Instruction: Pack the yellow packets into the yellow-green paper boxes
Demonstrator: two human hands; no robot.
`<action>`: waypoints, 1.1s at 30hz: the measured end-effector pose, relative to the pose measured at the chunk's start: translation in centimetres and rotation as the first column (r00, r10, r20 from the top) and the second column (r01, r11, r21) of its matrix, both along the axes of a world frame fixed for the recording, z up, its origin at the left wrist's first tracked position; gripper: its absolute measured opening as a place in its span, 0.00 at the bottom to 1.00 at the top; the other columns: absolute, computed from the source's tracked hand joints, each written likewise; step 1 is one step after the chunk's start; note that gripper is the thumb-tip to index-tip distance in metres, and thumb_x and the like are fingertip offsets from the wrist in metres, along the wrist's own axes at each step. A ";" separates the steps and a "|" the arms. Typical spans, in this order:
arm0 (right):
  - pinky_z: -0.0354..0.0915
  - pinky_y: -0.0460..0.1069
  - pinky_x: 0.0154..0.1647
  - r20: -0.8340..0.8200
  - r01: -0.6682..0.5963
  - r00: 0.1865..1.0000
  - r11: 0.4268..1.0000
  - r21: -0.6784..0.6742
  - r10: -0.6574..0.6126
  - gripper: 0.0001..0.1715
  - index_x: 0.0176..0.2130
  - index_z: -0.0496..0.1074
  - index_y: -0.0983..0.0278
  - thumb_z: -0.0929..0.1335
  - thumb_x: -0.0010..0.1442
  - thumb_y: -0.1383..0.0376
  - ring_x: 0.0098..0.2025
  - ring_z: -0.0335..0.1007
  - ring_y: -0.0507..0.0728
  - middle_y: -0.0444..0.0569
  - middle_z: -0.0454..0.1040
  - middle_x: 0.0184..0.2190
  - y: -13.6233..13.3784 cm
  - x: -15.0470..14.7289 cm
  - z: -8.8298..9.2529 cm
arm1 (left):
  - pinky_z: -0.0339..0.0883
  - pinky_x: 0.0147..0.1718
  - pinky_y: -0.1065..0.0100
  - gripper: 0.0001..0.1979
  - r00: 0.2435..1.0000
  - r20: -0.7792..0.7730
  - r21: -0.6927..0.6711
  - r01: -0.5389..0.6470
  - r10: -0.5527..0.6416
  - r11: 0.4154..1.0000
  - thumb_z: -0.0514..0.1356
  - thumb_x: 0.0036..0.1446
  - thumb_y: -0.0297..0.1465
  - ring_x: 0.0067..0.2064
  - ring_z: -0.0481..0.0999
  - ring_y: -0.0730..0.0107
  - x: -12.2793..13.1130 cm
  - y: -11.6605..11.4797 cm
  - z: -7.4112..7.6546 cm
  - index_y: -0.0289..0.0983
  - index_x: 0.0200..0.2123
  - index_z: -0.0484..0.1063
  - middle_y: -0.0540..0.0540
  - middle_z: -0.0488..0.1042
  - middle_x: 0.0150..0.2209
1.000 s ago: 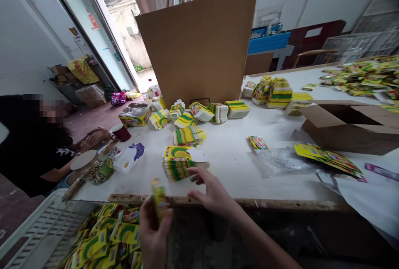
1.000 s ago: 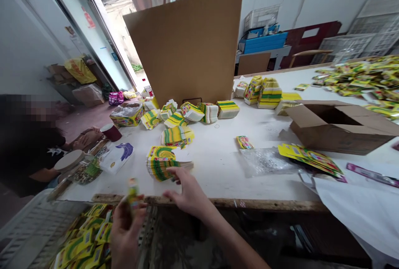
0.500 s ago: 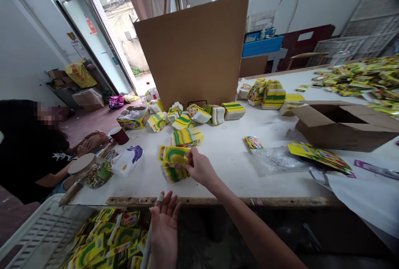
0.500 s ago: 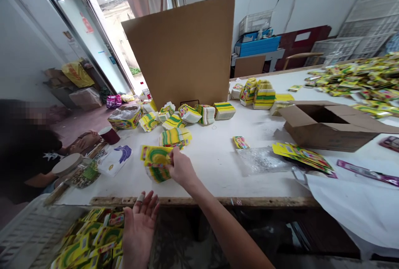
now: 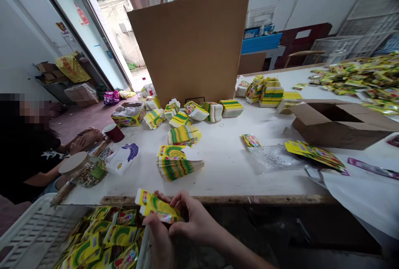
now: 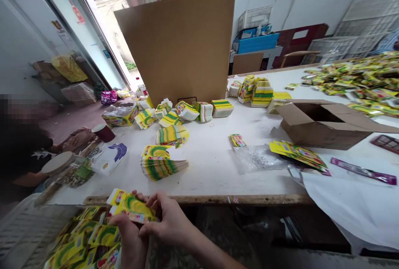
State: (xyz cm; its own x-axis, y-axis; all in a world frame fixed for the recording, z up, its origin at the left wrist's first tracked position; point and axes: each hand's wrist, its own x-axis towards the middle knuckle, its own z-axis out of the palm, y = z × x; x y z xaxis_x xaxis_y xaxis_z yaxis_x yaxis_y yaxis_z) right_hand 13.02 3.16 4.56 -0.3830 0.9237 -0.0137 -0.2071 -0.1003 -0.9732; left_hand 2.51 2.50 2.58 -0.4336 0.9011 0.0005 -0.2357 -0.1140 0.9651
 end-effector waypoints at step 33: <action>0.42 0.61 0.67 0.242 0.191 0.859 0.721 0.665 -0.451 0.34 0.62 0.54 0.60 0.67 0.59 0.60 0.65 0.46 0.63 0.55 0.56 0.62 -0.3 4.5 0.8 | 0.73 0.39 0.56 0.30 0.413 -0.787 -0.319 0.362 -0.458 0.876 0.64 0.48 0.41 0.41 0.77 0.53 -2.3 -0.7 1.9 0.35 0.52 0.63 0.39 0.77 0.42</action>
